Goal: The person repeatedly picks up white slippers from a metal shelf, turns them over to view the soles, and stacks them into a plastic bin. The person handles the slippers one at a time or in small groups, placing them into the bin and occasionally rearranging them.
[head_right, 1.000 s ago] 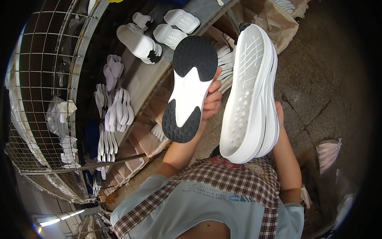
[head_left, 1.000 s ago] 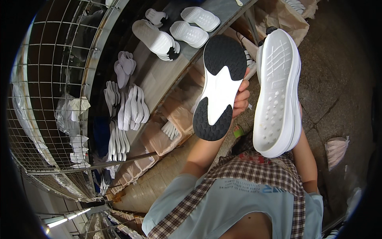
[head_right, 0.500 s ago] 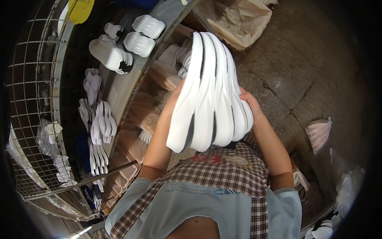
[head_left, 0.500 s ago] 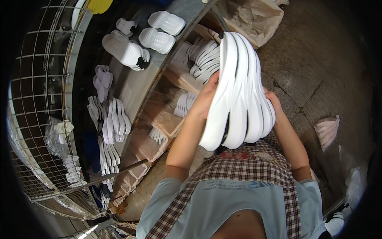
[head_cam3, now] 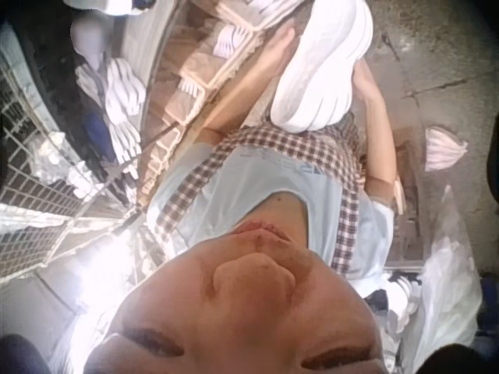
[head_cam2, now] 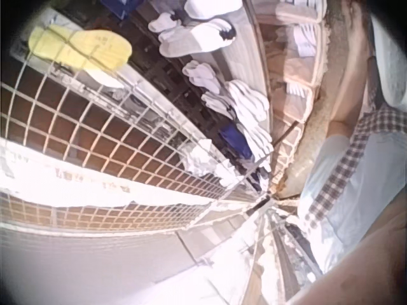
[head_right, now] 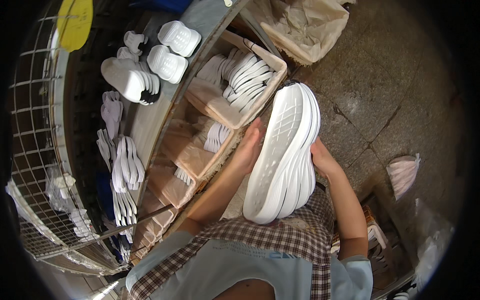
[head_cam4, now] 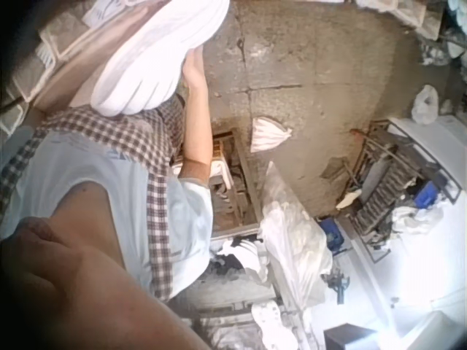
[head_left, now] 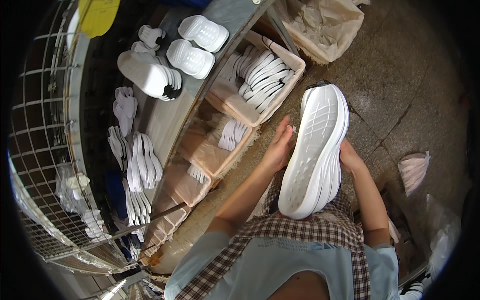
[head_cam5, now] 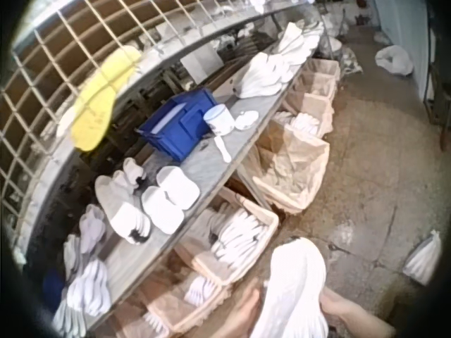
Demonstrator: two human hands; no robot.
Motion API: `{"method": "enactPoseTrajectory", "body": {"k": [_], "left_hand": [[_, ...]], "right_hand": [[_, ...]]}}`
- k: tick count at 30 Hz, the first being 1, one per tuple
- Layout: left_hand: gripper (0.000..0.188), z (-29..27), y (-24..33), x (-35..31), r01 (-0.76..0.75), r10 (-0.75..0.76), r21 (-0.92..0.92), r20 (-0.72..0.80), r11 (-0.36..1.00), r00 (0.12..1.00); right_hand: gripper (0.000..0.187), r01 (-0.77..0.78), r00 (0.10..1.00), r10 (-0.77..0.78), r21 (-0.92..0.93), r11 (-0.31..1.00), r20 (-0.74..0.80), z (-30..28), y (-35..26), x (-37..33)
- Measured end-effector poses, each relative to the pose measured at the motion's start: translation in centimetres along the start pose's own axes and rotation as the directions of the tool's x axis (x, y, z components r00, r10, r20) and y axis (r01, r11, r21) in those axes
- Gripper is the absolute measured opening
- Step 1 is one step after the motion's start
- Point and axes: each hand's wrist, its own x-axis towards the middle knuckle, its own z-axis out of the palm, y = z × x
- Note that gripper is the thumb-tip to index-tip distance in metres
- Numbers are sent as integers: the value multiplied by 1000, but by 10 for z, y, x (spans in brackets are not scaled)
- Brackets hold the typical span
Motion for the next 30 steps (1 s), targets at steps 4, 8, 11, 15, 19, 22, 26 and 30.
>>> {"method": "enactPoseTrajectory", "body": {"k": [4,8,11,15,19,22,26,30], "left_hand": [[61,-41,-54,53,83,-57,387,-79,918,995],[58,-104,-73,104,286,-278,-150,71,947,958],[57,-153,-51,147,346,-313,-362,149,866,938],[57,-213,-6,226,153,-138,-295,70,943,988],[61,-297,73,314,1,288,835,-191,550,938],[53,-343,146,379,-177,633,918,-97,356,768],[41,-374,220,436,-350,736,937,247,-15,630],[63,-416,163,497,-17,604,968,171,-251,778]], "right_hand": [[123,-89,996,89,-64,994,-9,15,28,42],[85,33,946,-131,-314,949,-297,39,39,102],[83,89,956,-115,-108,990,-270,57,23,119],[82,228,949,-276,-270,935,-155,105,28,187],[77,308,921,-346,-212,928,-179,105,67,325],[50,317,885,-451,-555,769,-119,114,99,442],[62,359,844,-534,-687,631,-49,148,138,578],[59,93,978,-201,-761,643,-50,132,206,654]]}}
